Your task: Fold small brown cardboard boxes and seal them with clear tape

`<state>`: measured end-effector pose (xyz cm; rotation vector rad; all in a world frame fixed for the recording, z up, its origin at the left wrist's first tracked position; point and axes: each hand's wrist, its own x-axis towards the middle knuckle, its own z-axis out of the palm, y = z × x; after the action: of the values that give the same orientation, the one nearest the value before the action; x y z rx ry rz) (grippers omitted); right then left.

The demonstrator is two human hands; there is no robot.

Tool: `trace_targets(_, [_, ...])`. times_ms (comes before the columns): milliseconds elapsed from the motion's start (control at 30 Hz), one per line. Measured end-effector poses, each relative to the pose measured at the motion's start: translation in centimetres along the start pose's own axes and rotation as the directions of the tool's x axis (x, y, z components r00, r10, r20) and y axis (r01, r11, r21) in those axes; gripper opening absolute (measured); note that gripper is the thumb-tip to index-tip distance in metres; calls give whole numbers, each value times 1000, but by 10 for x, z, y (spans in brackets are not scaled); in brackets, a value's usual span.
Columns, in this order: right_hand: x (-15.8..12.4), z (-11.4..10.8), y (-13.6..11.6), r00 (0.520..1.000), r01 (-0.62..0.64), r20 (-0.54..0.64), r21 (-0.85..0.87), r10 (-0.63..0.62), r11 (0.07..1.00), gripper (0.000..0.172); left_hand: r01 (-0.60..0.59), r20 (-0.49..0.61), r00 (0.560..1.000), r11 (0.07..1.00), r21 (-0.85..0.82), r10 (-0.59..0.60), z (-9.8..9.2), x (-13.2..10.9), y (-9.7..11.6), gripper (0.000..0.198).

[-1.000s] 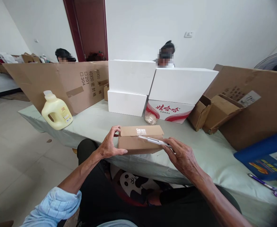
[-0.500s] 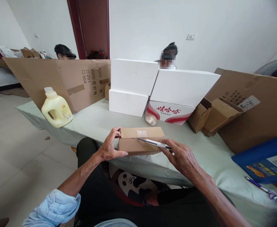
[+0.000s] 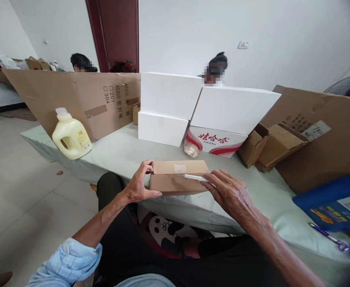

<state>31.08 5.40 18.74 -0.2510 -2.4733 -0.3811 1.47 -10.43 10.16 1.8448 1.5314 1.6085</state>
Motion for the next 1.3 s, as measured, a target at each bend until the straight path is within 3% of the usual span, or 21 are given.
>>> trace_targets(367, [5, -9, 4, 999, 46, 30, -72, -44, 996, 33, -11, 10, 1000, 1000, 15, 11, -1, -1, -1, 68])
trace_targets(633, [35, -27, 4, 983, 139, 139, -142, -119, 980, 33, -6, 17, 1000, 1000, 28, 5, -1, 0, 1, 66])
trace_targets(833, [30, -37, 43, 973, 148, 200, -145, -118, 978, 38, -4, -6, 1000, 999, 50, 4, -2, 0, 1, 65])
trace_targets(933, [7, -35, 70, 990, 17, 140, -5, -16, 1000, 34, 5, -1, 1000, 998, 67, -5, -2, 1, 1, 66])
trace_targets(1000, [-17, -22, 83, 988, -147, 46, 66, 144, 987, 35, -5, -7, 1000, 997, 80, 5, -2, 1, 0, 68])
trace_targets(1100, [-66, 20, 97, 925, -375, -45, 39, 377, 926, 41, -25, 7, 1000, 995, 99, 25, -3, 0, 0, 69])
trace_targets(1200, [-119, 72, 102, 907, -405, -138, -26, 398, 914, 39, -36, 46, 999, 991, 130, 30, -4, 0, 0, 67])
trace_targets(1300, [-151, 110, 102, 905, -375, -227, -22, 361, 927, 36, -66, 77, 996, 981, 180, 53, -6, 0, 2, 62])
